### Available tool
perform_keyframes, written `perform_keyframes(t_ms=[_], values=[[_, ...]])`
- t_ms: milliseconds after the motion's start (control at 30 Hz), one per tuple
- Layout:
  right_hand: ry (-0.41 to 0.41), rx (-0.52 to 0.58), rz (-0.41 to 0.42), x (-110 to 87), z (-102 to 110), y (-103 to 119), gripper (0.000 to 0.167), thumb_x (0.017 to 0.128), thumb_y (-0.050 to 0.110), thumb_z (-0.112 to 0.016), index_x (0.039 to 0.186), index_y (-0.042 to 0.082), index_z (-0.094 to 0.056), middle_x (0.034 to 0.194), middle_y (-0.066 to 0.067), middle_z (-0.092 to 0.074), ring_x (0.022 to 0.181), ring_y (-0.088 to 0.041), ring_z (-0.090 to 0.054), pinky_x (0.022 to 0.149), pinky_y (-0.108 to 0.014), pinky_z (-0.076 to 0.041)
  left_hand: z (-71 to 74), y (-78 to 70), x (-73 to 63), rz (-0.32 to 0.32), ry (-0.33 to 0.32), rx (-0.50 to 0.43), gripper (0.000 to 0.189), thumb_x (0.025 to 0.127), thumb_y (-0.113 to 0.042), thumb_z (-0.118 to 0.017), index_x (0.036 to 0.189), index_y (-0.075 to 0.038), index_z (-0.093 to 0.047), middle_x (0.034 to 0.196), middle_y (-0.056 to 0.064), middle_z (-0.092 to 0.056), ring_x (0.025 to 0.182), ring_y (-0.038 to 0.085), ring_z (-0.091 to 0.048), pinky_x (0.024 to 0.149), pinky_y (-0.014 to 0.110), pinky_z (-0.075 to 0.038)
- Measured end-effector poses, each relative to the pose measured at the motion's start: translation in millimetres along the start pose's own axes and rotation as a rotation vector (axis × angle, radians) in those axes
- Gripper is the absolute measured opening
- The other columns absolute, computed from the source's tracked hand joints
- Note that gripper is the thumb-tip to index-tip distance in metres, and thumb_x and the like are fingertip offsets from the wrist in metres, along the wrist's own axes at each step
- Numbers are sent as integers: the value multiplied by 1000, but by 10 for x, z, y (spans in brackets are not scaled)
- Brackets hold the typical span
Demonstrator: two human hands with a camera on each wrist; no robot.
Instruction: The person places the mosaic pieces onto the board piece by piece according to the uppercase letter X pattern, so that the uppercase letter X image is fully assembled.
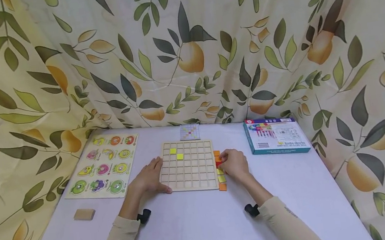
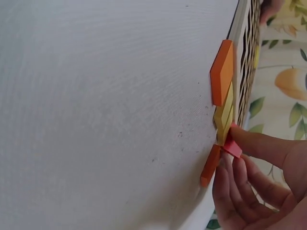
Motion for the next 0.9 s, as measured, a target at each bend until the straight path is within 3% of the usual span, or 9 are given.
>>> perform_keyframes(t_ms=[200, 500, 733, 900], values=[[26, 58, -10, 8, 26, -1, 24, 88, 12, -83, 109, 4, -76, 93, -8, -72, 79, -23, -62, 59, -27, -52, -5, 4, 7, -3, -8, 5, 132, 68, -56, -94, 163, 2, -25, 171, 20, -22, 159, 35, -18, 128, 52, -20], [38, 133, 27, 44, 106, 84, 27, 91, 13, -81, 115, 2, -76, 98, -10, -72, 86, -25, -66, 68, -29, -56, 1, 19, 3, 12, -4, 5, 132, 68, -56, -95, 164, 1, -23, 171, 19, -21, 160, 33, -16, 129, 51, -18], [30, 158, 47, 101, 20, 231, 26, 91, 19, -82, 113, 5, -78, 97, -8, -74, 90, -25, -67, 68, -26, -54, -16, 23, 18, 10, -1, 10, 133, 68, -58, -94, 164, 0, -23, 172, 19, -21, 160, 33, -16, 129, 50, -19], [24, 160, 69, 126, -69, 332, 23, 90, 18, -82, 110, 6, -79, 92, -6, -74, 89, -24, -66, 73, -31, -50, -23, 20, 17, 13, 2, 4, 134, 67, -57, -94, 165, 0, -22, 172, 19, -21, 160, 33, -16, 129, 50, -19]])
Point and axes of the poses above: each hand's wrist, its own x-axis towards the middle knuckle, its own z-axis out of the back of the hand, y = z × x, the point moved 8 cm from there along x, towards the middle knuckle
